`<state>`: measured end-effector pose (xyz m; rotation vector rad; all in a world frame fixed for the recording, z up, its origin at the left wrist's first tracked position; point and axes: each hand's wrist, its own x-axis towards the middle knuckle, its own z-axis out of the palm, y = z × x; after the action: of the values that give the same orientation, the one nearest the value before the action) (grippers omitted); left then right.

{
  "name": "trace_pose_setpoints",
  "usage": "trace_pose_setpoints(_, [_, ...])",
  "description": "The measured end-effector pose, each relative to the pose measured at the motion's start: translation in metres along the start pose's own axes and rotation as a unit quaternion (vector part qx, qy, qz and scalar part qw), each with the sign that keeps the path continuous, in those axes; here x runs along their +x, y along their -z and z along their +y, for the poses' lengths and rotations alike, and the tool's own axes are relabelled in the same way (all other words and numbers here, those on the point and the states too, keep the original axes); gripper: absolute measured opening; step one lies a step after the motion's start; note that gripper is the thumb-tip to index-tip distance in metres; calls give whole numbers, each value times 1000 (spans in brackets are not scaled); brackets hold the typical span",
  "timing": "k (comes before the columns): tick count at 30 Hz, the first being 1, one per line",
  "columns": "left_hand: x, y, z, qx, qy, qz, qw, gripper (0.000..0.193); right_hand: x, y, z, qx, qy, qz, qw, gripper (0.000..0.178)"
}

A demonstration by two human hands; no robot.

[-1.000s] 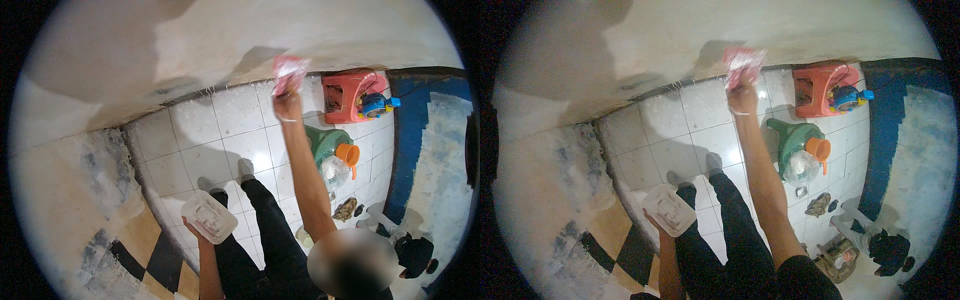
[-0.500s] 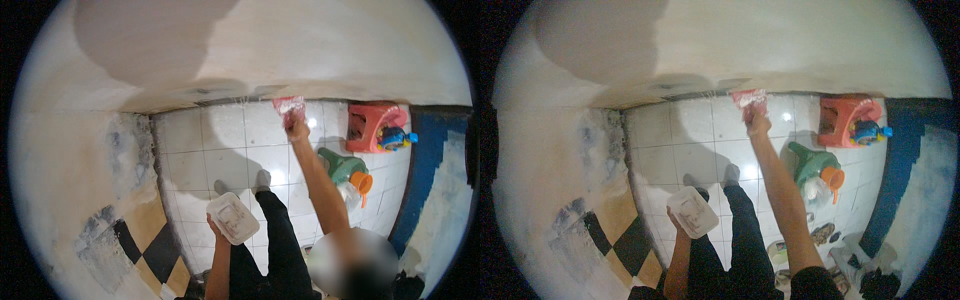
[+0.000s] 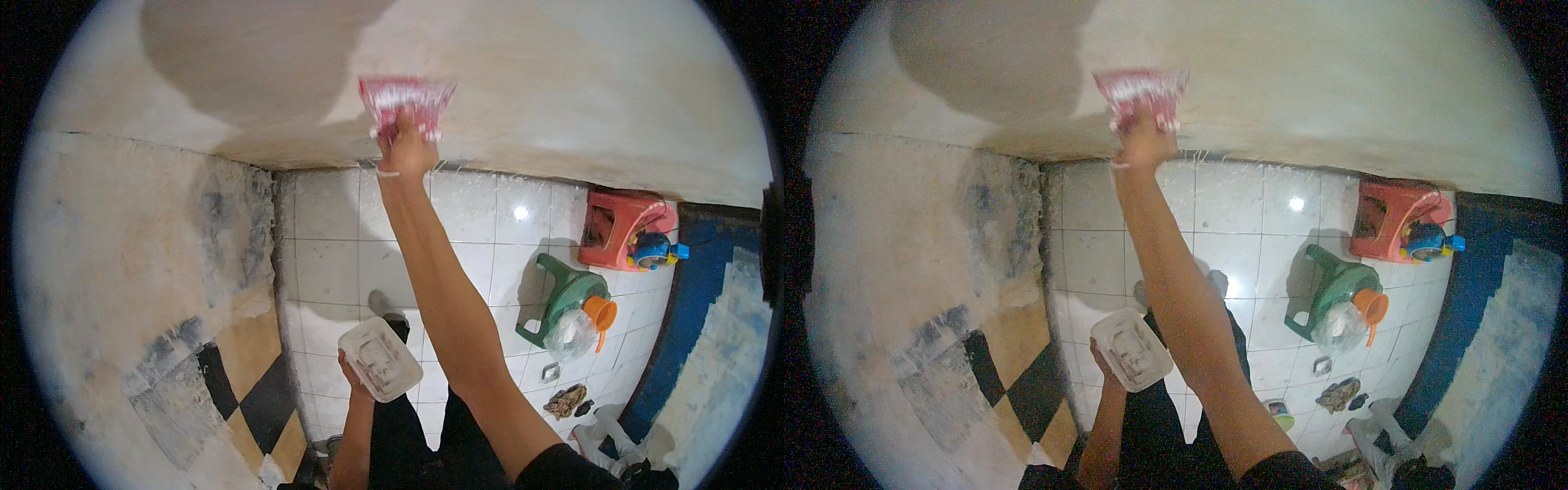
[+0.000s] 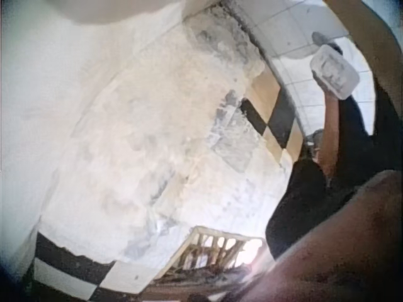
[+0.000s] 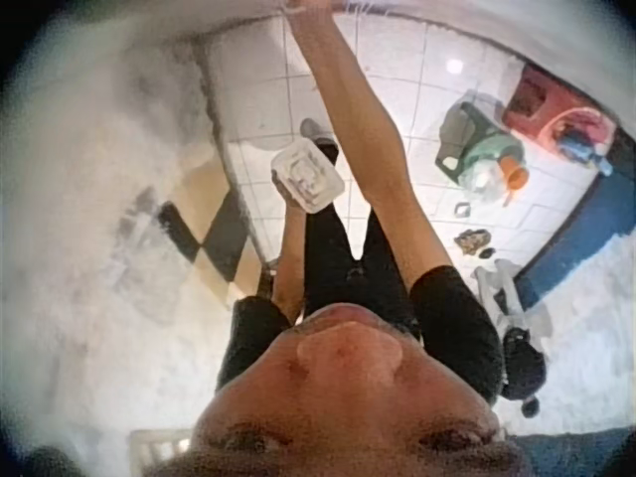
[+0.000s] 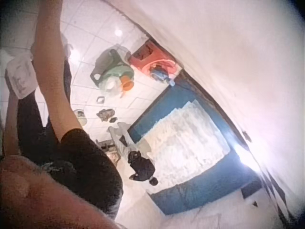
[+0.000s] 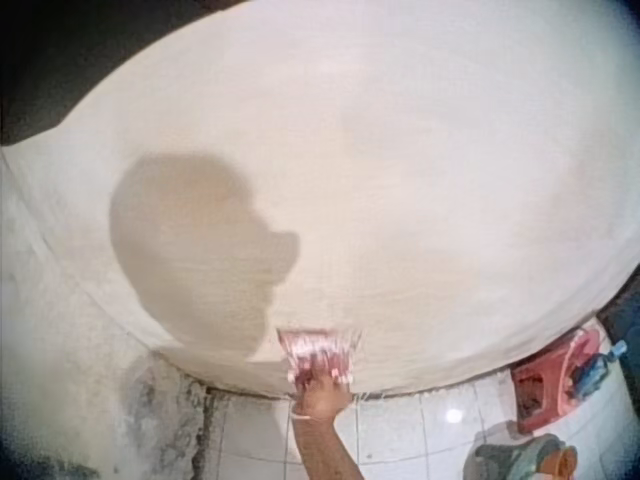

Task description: The person uses a scraper to mix a white substance in a plastic container and applies it to a damaged wall surface.

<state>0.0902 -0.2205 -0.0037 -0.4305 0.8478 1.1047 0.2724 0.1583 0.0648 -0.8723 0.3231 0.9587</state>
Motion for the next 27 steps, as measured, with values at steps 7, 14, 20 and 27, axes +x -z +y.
trace_pose_setpoints(7, [-17, 9, 41, 67, -27, 34, 997, 76, 18, 165, -36, 20, -12, -75, 997, 24])
trace_pose_setpoints(14, [-18, 10, 51, 119, -36, 90, 988, 77, 40, 38, -212, 23, 113, -231, 966, 19])
trace_pose_setpoints(20, [13, 14, 24, 125, -2, -15, 992, 78, 155, 160, -139, 43, 90, 53, 994, 14])
trace_pose_setpoints(27, [13, -28, -14, 115, -31, 16, 993, 76, 52, 132, -219, 22, 124, -121, 985, 22])
